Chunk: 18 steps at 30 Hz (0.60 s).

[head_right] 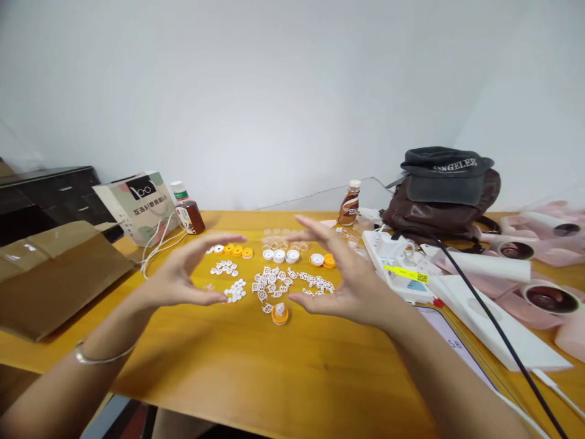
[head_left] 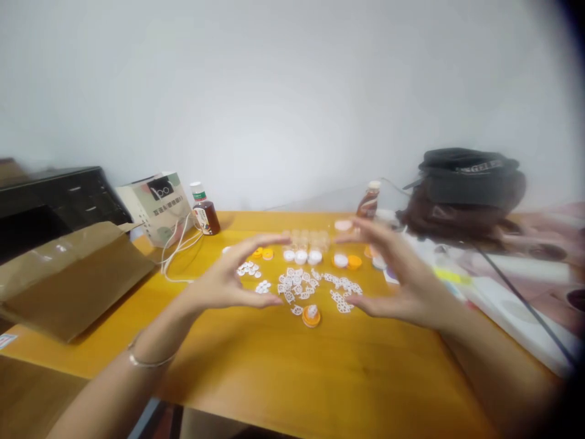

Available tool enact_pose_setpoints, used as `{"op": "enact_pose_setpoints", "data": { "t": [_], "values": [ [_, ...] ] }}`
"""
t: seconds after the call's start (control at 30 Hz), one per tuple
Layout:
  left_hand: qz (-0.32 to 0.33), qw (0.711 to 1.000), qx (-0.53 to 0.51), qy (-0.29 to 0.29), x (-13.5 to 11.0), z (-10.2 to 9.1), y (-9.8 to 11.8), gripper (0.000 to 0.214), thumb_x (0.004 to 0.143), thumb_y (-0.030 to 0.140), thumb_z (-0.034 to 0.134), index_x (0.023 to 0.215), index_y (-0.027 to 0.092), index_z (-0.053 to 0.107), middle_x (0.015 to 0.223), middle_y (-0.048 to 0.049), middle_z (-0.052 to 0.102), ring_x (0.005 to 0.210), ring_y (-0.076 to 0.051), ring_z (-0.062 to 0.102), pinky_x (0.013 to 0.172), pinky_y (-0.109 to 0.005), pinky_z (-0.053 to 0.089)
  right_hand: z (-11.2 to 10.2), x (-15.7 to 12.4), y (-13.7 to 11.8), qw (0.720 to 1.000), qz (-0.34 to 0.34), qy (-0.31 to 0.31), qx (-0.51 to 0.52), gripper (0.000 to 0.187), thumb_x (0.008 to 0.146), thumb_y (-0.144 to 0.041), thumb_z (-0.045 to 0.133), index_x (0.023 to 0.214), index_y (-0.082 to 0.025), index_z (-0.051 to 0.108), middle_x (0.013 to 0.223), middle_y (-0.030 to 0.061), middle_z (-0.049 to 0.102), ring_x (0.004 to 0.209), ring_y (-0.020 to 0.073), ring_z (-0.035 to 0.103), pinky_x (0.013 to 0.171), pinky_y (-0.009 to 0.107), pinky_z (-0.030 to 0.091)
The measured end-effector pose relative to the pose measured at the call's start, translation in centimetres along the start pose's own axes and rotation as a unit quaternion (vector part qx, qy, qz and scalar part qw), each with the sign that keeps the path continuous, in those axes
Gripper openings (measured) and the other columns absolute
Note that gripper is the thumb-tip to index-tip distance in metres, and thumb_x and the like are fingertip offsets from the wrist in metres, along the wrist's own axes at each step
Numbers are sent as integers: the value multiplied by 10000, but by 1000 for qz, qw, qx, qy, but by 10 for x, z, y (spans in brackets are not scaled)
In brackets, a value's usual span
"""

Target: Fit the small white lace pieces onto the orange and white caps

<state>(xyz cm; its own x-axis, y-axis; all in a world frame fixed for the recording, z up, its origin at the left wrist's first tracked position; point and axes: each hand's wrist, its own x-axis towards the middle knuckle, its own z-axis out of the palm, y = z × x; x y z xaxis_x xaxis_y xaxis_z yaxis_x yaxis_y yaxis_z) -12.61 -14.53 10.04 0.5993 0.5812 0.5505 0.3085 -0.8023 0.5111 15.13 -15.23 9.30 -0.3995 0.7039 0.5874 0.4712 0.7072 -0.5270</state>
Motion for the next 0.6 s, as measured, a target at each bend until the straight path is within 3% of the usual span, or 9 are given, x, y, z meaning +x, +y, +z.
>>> {"op": "enact_pose_setpoints", "data": {
  "t": [0.03,0.17,0.3,0.47,0.53,0.6],
  "values": [
    [-25,1000,-5,-17,-7,9,-14,726,606,297,733,1253,253,407,1273,-75,469,1170,-260,438,1015,-465,347,9,-3,10,999,-12,-30,-3,834,637,-326,698,1331,-310,237,1239,46,488,1176,255,437,1033,433,315],
    [-106,991,-29,-79,-30,43,-63,729,625,321,714,1271,285,379,1309,-80,433,1200,-259,406,1005,-466,342,38,-26,51,994,54,-95,-4,777,689,-306,646,1337,-278,219,1224,79,502,1187,260,429,1016,466,329],
    [-128,985,-48,-107,-37,58,-79,726,627,321,714,1271,277,381,1306,-93,434,1191,-257,418,999,-460,346,50,-37,69,989,72,-128,13,776,699,-318,635,1346,-242,214,1225,92,502,1178,248,442,1019,460,328],
    [-122,989,-30,-75,-29,46,-66,735,633,348,707,1280,289,363,1332,-81,403,1224,-265,379,1026,-480,314,46,-29,47,991,60,-118,24,732,711,-316,624,1333,-257,243,1248,89,488,1192,243,427,1023,461,324],
    [-92,995,-19,-41,-21,32,-47,772,626,355,714,1296,287,337,1340,-79,392,1230,-272,369,1034,-488,307,38,-24,29,995,17,-89,30,728,706,-325,629,1326,-277,252,1271,75,464,1212,251,402,1029,462,320],
    [-33,999,-18,8,-12,13,-18,827,615,366,724,1318,274,298,1345,-73,384,1231,-272,369,1038,-474,319,27,-20,9,997,-31,-52,45,853,645,-372,685,1344,-310,200,1326,55,397,1238,276,360,1032,456,329]
  ]
}}
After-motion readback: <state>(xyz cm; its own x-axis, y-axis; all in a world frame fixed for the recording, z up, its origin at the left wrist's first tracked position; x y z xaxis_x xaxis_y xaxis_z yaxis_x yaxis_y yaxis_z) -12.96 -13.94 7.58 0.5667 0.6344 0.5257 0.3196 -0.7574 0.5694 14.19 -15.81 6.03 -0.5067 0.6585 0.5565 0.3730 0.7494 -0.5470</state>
